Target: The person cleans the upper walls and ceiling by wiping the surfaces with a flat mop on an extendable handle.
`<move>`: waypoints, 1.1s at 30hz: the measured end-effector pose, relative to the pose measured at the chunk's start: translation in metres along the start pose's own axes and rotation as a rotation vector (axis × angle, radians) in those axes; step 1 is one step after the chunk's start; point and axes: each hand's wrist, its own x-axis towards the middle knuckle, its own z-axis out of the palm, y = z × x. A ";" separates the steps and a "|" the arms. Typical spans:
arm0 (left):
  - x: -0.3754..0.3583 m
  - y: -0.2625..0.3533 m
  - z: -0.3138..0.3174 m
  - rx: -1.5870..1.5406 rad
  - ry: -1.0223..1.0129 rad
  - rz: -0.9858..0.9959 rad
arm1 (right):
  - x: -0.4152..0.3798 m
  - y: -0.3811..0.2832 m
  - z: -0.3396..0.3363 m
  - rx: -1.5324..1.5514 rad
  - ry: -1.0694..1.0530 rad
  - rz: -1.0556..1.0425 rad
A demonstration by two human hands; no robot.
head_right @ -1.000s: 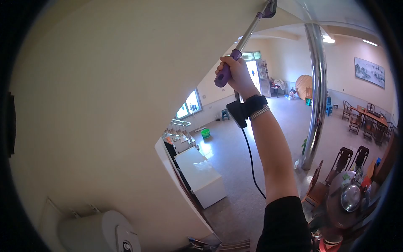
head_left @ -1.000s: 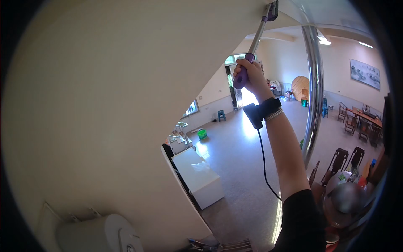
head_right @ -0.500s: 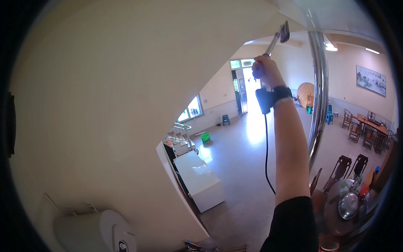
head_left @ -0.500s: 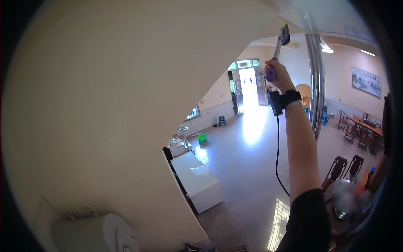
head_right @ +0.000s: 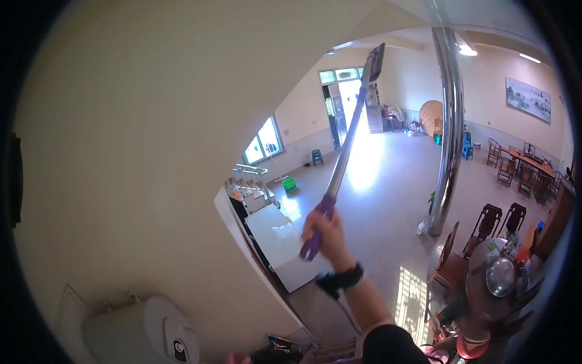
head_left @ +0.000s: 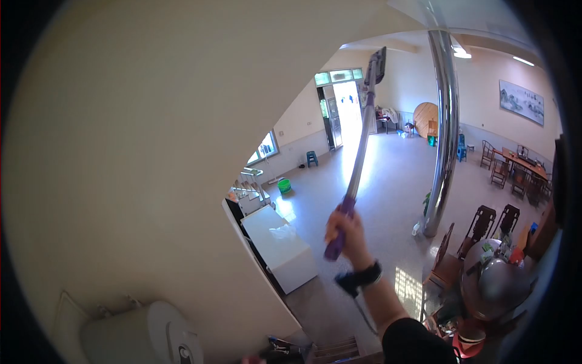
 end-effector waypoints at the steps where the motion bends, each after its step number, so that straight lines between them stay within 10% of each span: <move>1: 0.020 0.048 0.004 -0.098 0.051 0.194 | -0.023 0.013 0.014 0.034 0.010 0.036; 7: 0.093 0.176 0.028 -0.542 -0.313 0.125 | -0.121 0.062 0.058 0.101 -0.048 0.221; 9: 0.089 0.197 0.022 0.029 -0.296 0.138 | -0.145 0.078 0.060 0.055 -0.061 0.274; 17: 0.061 0.155 0.017 0.025 -0.174 0.292 | -0.197 0.116 0.045 0.064 -0.099 0.488; 19: 0.051 0.159 0.001 -0.096 -0.398 -0.132 | -0.191 0.119 0.024 0.401 -0.030 0.573; 23: 0.021 0.121 0.020 -0.156 -0.563 -0.174 | -0.146 0.163 -0.065 0.632 0.087 0.594; 25: 0.016 0.111 0.019 -0.087 -0.565 -0.235 | -0.156 0.206 -0.099 0.574 0.518 0.800; 29: -0.020 0.061 0.005 0.078 -0.590 -0.136 | -0.249 0.237 -0.127 0.827 0.366 0.914; 33: -0.044 0.059 -0.039 -0.151 -0.760 -0.453 | -0.275 0.204 -0.088 0.784 0.255 1.067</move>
